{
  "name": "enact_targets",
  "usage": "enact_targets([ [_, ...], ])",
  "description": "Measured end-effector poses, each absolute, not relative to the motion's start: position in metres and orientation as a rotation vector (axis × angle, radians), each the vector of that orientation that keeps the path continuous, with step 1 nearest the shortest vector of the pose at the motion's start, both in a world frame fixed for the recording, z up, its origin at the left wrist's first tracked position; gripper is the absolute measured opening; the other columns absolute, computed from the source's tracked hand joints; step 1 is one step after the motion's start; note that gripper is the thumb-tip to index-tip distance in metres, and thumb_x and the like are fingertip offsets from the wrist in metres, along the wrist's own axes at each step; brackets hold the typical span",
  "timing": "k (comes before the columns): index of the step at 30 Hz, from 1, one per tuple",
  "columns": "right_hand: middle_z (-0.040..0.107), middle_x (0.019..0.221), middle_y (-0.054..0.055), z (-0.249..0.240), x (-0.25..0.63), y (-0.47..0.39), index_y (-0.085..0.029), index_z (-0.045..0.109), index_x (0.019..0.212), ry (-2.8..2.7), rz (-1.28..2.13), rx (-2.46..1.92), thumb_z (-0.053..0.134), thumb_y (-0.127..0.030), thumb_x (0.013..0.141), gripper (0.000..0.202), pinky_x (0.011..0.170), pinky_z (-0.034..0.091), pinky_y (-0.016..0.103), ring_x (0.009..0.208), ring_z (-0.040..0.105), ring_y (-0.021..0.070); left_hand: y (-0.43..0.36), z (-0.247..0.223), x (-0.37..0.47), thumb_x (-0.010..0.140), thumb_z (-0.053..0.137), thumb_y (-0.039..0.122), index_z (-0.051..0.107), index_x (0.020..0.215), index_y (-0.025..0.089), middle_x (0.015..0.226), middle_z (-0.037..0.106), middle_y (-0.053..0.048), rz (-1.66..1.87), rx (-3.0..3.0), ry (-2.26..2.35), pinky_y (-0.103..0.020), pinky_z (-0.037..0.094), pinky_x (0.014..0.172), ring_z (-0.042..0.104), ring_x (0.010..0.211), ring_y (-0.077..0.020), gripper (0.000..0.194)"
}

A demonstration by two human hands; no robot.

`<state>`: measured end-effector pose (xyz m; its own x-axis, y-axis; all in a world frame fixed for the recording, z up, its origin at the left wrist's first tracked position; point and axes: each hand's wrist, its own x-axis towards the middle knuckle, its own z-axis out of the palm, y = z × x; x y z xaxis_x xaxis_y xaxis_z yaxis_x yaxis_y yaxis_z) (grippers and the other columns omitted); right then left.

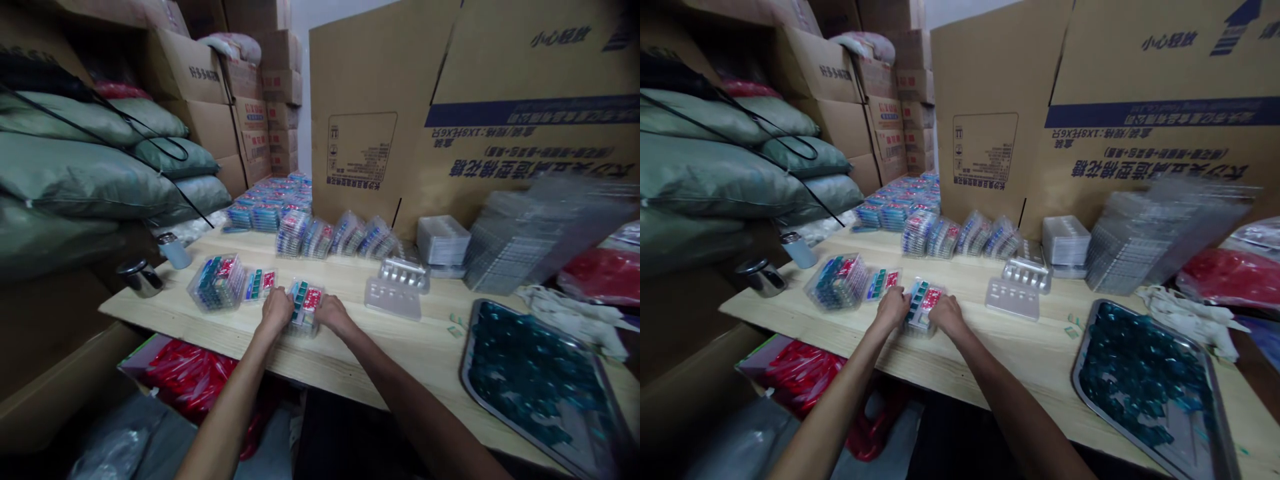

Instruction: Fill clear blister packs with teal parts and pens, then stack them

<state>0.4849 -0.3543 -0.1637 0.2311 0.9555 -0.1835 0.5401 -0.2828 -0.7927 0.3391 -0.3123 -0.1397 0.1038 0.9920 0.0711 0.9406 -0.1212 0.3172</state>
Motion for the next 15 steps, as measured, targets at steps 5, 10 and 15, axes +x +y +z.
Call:
enact_targets([
  [5,0.072,0.086,0.010,-0.175,0.482,-0.358,-0.014,0.067,0.084,-1.264,0.905,-1.904,0.061,-0.022,0.077,0.012,0.061,0.042,0.023,0.081,0.066,0.0204,-0.321,-0.138,0.342,0.090,0.051,0.025,0.071,0.101,0.014,0.111,0.068,-0.017,0.542,2.132,1.953,-0.032,0.046,0.090,0.064,0.106,-0.0255,0.025],
  [10,0.070,0.102,0.008,-0.178,0.481,-0.365,-0.017,0.055,0.118,-1.154,0.861,-1.812,0.049,-0.022,0.083,0.036,0.070,0.048,0.025,0.089,0.065,0.0184,-0.341,-0.142,0.348,0.089,0.049,0.020,0.062,0.113,0.015,0.107,0.068,-0.012,1.044,1.863,1.697,-0.034,0.048,0.090,0.064,0.100,-0.0219,0.028],
  [15,0.065,0.091,0.004,-0.151,0.482,-0.364,-0.018,0.042,0.131,-0.950,0.942,-1.487,0.052,-0.026,0.078,0.054,0.070,0.052,0.028,0.082,0.065,0.0194,-0.337,-0.145,0.349,0.090,0.049,0.021,0.054,0.130,0.013,0.111,0.068,-0.012,1.288,1.618,1.395,-0.033,0.049,0.090,0.065,0.099,-0.0200,0.041],
])
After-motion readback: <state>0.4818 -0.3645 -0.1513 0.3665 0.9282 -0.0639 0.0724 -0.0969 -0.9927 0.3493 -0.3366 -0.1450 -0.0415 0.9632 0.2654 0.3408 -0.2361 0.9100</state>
